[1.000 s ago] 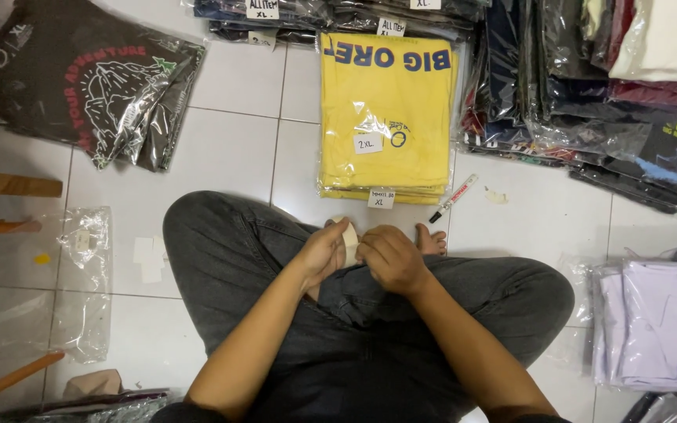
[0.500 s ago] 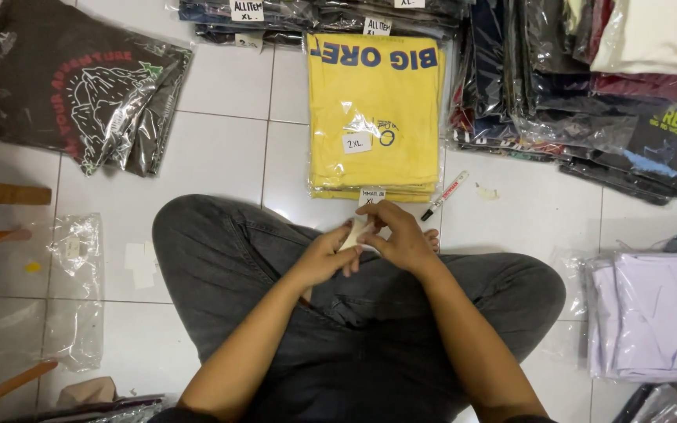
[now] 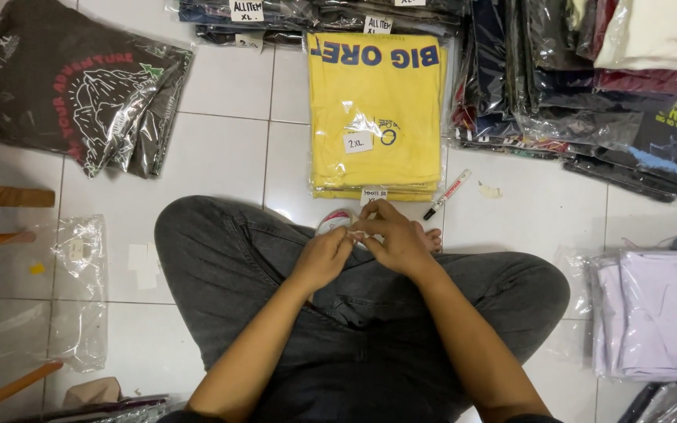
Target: The person sits on the floor and labels packaged yellow t-shirts. They write on small white paper tags with a marker, then use clear tape to attach the tags to the plastic packaging. The person handles the shirts, tags, tape, and marker throughout the process.
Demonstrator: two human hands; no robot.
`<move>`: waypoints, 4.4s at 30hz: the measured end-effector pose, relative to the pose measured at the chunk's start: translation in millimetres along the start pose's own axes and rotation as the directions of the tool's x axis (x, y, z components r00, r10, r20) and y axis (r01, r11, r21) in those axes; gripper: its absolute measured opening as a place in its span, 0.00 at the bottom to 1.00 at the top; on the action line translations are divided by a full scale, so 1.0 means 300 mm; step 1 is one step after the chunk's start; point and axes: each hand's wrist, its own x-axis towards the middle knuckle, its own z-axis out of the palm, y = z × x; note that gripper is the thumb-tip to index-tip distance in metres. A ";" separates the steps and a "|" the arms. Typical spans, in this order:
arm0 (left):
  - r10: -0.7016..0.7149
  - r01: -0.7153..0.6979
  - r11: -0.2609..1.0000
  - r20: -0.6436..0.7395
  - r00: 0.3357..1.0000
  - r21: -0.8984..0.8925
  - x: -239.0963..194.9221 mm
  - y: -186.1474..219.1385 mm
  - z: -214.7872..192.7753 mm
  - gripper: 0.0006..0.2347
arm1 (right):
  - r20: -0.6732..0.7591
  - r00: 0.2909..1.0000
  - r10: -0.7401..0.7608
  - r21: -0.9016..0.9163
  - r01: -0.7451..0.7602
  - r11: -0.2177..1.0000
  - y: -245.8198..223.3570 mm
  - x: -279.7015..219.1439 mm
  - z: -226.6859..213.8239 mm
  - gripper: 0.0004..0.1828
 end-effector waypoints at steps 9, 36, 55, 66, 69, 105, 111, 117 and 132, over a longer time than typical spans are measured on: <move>0.002 -0.005 0.999 0.056 0.998 0.052 0.000 -0.010 0.006 0.11 | 0.156 0.960 0.233 -0.166 -0.207 0.964 0.013 0.009 0.003 0.05; -0.093 0.368 0.660 -0.415 0.905 0.655 0.220 -0.305 -0.218 0.08 | -0.366 0.892 0.267 0.329 -0.145 0.933 0.064 0.030 -0.070 0.30; 0.312 -0.225 0.718 -0.016 0.950 0.659 0.245 0.037 -0.118 0.21 | -0.297 0.755 0.585 0.313 -0.502 0.806 0.191 0.030 -0.049 0.05; 0.600 -0.475 0.660 -0.027 0.800 0.582 0.248 -0.037 -0.074 0.19 | -0.350 0.873 0.340 0.136 -0.312 0.940 0.145 0.154 -0.095 0.05; 0.570 -0.420 0.762 -0.202 0.797 0.494 0.279 -0.070 -0.067 0.13 | -0.350 0.883 0.314 0.144 -0.281 0.949 0.215 0.217 -0.053 0.04; 0.232 -0.186 0.970 -0.360 0.904 0.156 0.429 -0.104 -0.054 0.03 | -0.420 0.858 0.297 0.089 -0.287 0.954 0.275 0.271 0.016 0.06; 0.253 -0.185 0.962 -0.391 0.885 0.202 0.429 -0.110 -0.046 0.03 | -0.386 0.879 0.281 0.013 -0.299 0.954 0.278 0.267 0.020 0.07; 0.274 -0.195 0.954 -0.400 0.875 0.227 0.421 -0.101 -0.045 0.03 | -0.376 0.880 0.290 0.022 -0.304 0.952 0.173 0.272 -0.021 0.24; 0.298 -0.335 0.942 -0.519 0.801 0.024 0.381 -0.109 -0.037 0.05 | -0.314 0.846 0.431 0.463 -0.260 0.847 0.229 0.225 0.023 0.22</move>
